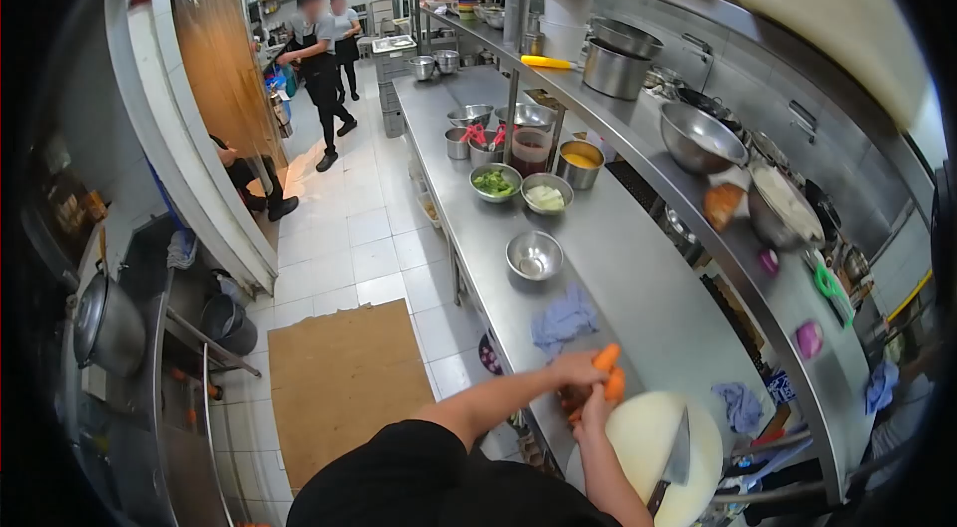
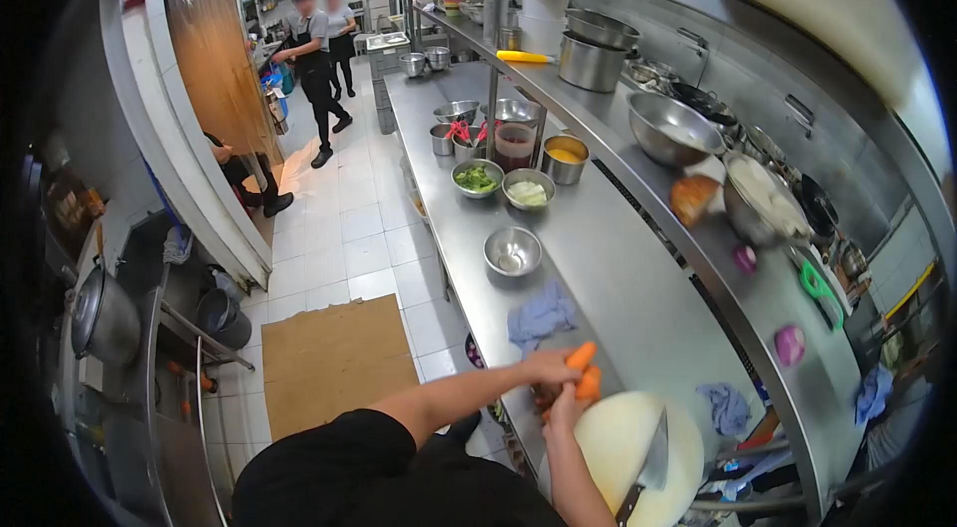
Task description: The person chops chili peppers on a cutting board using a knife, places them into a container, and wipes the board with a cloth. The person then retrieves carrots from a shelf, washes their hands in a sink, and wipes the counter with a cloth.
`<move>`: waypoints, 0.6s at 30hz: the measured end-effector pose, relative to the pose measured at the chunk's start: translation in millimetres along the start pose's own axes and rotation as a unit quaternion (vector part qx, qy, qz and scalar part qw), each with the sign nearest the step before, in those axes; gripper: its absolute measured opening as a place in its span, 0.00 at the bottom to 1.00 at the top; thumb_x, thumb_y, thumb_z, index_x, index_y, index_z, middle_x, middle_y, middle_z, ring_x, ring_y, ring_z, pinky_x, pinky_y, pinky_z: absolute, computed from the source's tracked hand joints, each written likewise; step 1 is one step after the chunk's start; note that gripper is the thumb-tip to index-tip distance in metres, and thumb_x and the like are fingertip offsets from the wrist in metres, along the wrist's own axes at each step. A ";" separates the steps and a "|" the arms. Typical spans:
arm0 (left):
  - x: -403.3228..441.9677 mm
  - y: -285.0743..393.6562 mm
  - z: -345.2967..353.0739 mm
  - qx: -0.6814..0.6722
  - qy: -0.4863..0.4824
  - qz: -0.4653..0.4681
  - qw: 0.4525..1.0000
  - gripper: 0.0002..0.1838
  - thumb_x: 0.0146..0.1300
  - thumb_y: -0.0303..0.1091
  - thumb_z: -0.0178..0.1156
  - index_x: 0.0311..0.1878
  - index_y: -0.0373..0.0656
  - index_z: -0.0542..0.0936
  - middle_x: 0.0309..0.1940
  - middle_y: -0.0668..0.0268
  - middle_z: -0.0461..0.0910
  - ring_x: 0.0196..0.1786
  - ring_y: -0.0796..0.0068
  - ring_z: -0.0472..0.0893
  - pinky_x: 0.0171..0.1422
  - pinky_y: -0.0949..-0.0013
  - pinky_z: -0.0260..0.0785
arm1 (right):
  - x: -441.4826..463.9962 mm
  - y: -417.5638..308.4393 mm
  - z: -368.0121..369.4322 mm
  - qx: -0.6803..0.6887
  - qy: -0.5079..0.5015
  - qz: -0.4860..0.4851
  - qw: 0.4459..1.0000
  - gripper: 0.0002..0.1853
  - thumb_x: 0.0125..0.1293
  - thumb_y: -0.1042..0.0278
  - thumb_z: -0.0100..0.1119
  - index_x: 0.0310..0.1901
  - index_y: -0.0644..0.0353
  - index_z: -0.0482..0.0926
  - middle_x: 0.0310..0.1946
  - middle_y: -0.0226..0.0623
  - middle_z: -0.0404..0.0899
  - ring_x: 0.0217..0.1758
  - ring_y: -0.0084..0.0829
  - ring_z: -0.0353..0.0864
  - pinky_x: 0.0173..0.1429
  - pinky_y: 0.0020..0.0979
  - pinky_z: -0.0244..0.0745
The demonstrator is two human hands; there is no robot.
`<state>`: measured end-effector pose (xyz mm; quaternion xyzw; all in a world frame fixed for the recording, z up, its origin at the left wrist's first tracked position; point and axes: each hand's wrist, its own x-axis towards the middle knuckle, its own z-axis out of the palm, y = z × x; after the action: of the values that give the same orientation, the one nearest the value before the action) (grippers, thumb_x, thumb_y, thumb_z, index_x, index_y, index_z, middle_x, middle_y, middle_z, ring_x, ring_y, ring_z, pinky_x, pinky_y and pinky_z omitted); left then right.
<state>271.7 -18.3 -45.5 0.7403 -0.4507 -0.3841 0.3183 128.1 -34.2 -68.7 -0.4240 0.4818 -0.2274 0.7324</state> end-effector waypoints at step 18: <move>40.1 -115.6 -64.7 0.247 0.125 0.242 0.930 0.22 0.78 0.45 0.48 0.66 0.48 0.80 0.76 0.57 0.66 0.82 0.51 0.57 0.80 0.34 0.49 | 19.5 -13.0 14.6 -0.527 0.082 -0.031 0.845 0.66 0.63 0.49 0.67 0.78 0.80 0.25 0.79 0.78 0.40 0.85 0.66 0.44 0.87 0.45 0.47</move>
<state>387.9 -1.6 -118.8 0.7063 -0.6532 -0.0758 0.2622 150.6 -49.7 -65.2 -0.7412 0.5735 0.0043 0.3487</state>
